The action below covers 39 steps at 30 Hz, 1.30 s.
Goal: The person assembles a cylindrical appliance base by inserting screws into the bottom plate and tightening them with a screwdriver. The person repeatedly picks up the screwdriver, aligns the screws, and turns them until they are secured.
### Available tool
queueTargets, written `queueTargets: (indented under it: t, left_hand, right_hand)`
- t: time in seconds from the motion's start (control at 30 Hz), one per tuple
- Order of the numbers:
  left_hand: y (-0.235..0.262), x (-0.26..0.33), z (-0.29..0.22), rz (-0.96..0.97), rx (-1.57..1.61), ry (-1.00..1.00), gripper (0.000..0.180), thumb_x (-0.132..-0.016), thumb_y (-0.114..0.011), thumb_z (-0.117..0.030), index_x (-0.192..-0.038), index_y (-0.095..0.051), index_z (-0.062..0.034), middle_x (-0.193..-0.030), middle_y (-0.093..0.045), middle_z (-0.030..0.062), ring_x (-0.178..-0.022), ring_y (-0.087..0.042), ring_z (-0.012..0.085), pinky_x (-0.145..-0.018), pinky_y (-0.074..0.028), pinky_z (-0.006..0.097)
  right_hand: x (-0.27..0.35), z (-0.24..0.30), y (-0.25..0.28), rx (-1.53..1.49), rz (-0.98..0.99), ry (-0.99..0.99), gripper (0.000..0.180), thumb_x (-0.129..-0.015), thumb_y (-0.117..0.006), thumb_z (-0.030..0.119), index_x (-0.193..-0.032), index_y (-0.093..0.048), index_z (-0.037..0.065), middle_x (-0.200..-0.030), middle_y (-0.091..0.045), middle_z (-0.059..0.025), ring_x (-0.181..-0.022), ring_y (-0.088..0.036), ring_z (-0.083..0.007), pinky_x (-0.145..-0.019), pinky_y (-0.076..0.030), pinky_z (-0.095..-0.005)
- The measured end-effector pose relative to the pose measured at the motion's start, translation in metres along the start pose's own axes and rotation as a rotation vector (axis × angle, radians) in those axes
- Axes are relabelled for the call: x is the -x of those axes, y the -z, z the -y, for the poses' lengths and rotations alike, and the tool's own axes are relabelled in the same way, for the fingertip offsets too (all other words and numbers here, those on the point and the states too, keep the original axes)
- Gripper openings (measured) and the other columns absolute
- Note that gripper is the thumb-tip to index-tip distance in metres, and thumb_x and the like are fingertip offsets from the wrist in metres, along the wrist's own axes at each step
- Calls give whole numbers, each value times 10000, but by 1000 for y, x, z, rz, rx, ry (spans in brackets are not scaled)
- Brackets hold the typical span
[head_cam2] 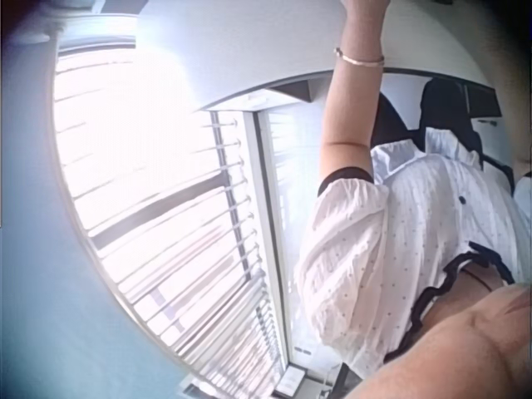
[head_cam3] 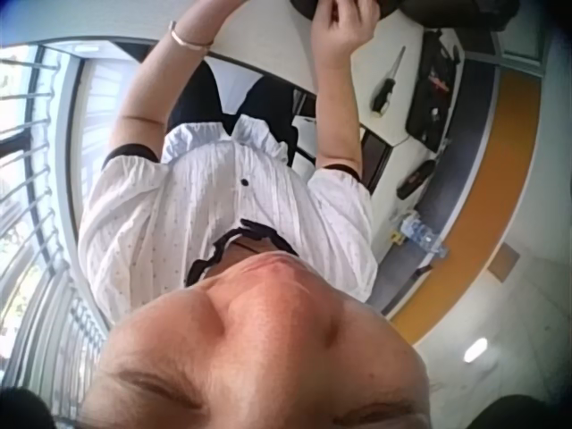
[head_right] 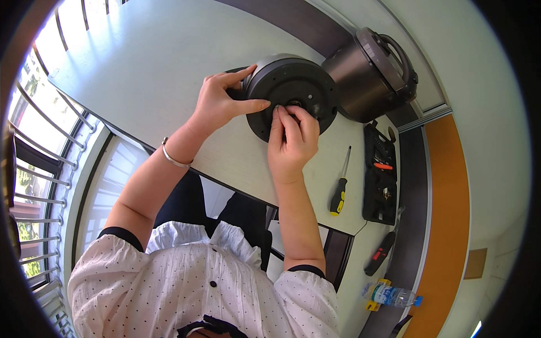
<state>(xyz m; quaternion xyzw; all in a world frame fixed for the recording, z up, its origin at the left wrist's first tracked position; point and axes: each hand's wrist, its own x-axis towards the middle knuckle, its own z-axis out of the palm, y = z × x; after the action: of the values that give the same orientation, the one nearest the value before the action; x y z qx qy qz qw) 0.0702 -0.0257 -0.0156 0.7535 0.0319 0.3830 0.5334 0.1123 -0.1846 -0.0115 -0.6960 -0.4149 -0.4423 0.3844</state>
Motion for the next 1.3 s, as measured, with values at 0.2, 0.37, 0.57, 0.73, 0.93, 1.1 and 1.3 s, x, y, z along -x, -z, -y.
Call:
queueTargets:
  t: [0.2, 0.37, 0.57, 0.73, 0.93, 1.1, 1.3]
  left_hand:
    - [2, -1, -2, 35, 12, 98, 757, -564, -852, -383, -1180, -659, 13, -611, -554, 17, -612, -502, 118, -777, -348, 272]
    - [0, 1, -1, 9, -5, 26, 711, -593, -860, -218, -1213, -628, 42, -594, -501, -10, -544, -421, 48, -529, -366, 209]
    - [0, 0, -3, 5, -25, 19, 724, -583, -859, -223, -1219, -627, 35, -599, -487, -9, -554, -426, 53, -530, -366, 213]
    - [2, 1, -2, 21, -64, 10, 721, -594, -856, -211, -1229, -620, 33, -619, -510, -6, -574, -443, 50, -547, -386, 213]
    - [2, -2, -5, 42, 123, 209, 720, -631, -857, -168, -1261, -588, 52, -690, -562, -33, -621, -482, 38, -590, -412, 194]
    - [4, -2, -8, 46, 169, 252, 724, -640, -855, -163, -1267, -576, 66, -713, -575, -30, -640, -494, 36, -606, -419, 190]
    - [-1, -4, 4, -23, 208, 201, 757, -587, -860, -281, -1221, -616, 53, -598, -593, 0, -534, -500, 51, -556, -433, 209]
  right_hand:
    - [0, -4, 0, -30, 1, 2, 110, -816, -719, -19, -925, -712, -9, -928, -622, -66, -747, -575, -143, -565, -462, -223]
    - [1, -4, 0, -31, -2, -9, 125, -790, -729, -24, -912, -709, -3, -908, -628, -67, -755, -576, -174, -607, -466, -253]
    - [-4, -2, 0, 58, -10, 91, 148, -749, -747, -17, -886, -704, 20, -884, -629, -67, -745, -578, -232, -646, -481, -303]
    - [-3, 1, 0, 90, -20, 105, 151, -751, -747, -9, -895, -708, 21, -894, -628, -62, -745, -576, -228, -634, -484, -303]
    - [-4, -2, 0, 85, -27, 102, 165, -756, -744, -6, -917, -718, 22, -899, -627, -58, -753, -574, -225, -630, -482, -303]
    - [-6, -1, -2, 83, -40, 102, 190, -748, -742, -14, -932, -722, 29, -915, -626, -64, -754, -574, -225, -629, -482, -303]
    - [-6, 1, 1, 87, 13, 139, 256, -712, -740, -25, -953, -731, 62, -942, -621, -59, -772, -572, -223, -626, -489, -297]
